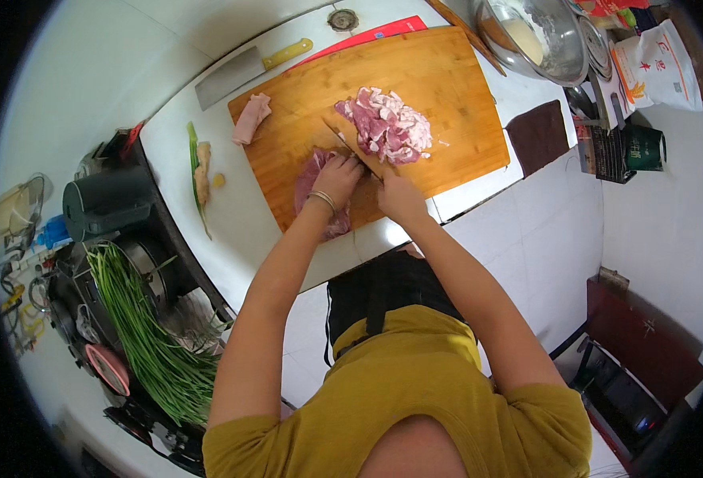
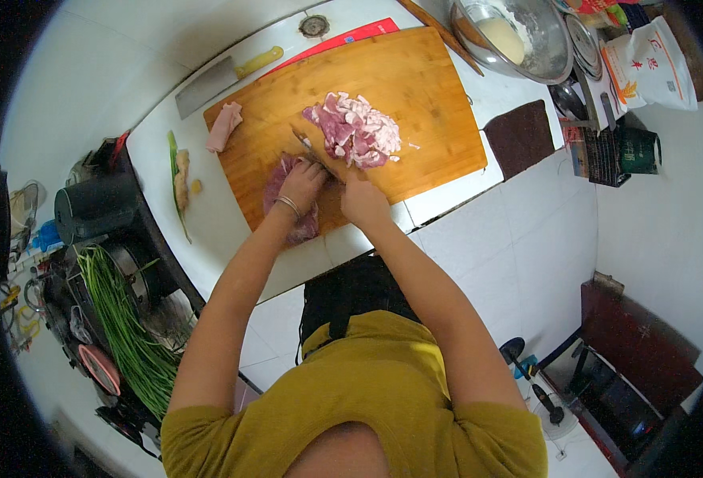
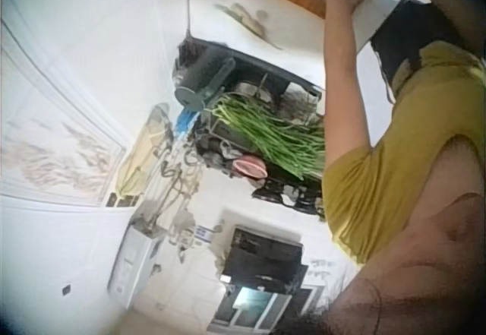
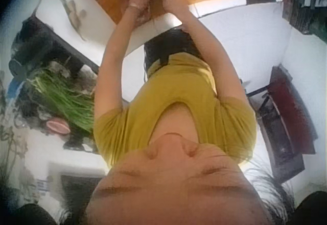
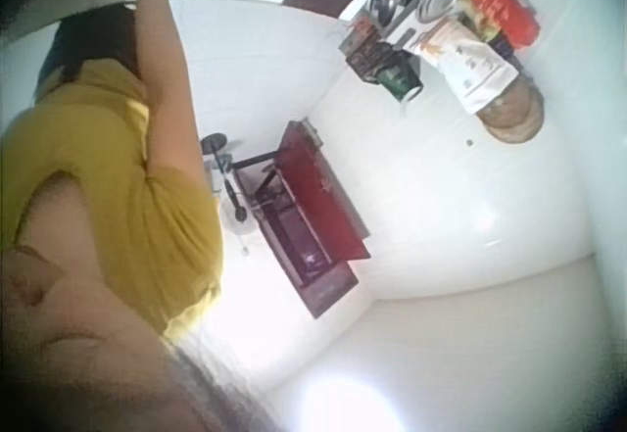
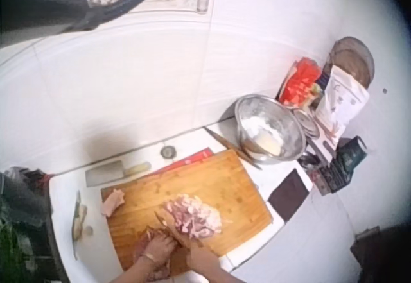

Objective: The person slices a piece of raw meat into thin strips on a wooden cutting board using a cleaver. The person holds the meat with their left hand and uses the cleaver in their right hand to cut the meat into uniform pieces.

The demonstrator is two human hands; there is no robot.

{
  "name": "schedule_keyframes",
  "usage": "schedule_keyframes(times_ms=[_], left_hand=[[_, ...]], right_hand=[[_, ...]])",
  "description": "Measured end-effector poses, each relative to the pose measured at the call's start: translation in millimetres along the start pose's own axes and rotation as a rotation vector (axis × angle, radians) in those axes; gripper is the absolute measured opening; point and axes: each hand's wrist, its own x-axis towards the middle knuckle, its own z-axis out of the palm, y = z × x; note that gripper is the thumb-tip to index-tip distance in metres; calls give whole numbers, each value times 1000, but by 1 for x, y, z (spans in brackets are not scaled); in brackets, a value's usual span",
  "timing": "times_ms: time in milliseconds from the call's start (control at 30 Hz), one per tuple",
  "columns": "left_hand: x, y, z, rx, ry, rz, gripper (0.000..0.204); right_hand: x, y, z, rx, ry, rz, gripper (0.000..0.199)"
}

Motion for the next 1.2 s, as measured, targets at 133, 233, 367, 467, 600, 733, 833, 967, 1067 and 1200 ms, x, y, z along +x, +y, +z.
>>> schedule_keyframes(times_ms=[133,233,367,467,600,733,833,967,1067,1200], left_hand=[[-3,-1,-3,19,-24,15,24],[-7,-3,-7,-15,-44,24,25],[-11,-2,-3,5,-25,-2,27],[-7,3,-10,-41,-72,-30,28],[-7,4,-10,-17,-40,-30,28],[-6,3,-8,-51,-12,-4,27],[-5,1,-6,-52,10,1,25],[-6,-3,-2,-15,-26,26,22],[-5,-2,0,-18,58,55,21],[-7,-2,0,-53,33,36,22]], right_hand=[[-13,12,-4,69,51,-47,22],[-25,10,-6,69,-21,17,23],[-18,16,5,35,-37,-38,21],[-12,20,7,85,10,-89,19],[-24,22,-2,118,-71,-38,21],[-18,21,0,120,-69,-40,28],[16,2,5,70,-124,-32,32],[-16,28,17,150,-3,-49,28],[-37,35,9,191,-95,32,22],[13,2,14,74,-65,-17,20]])
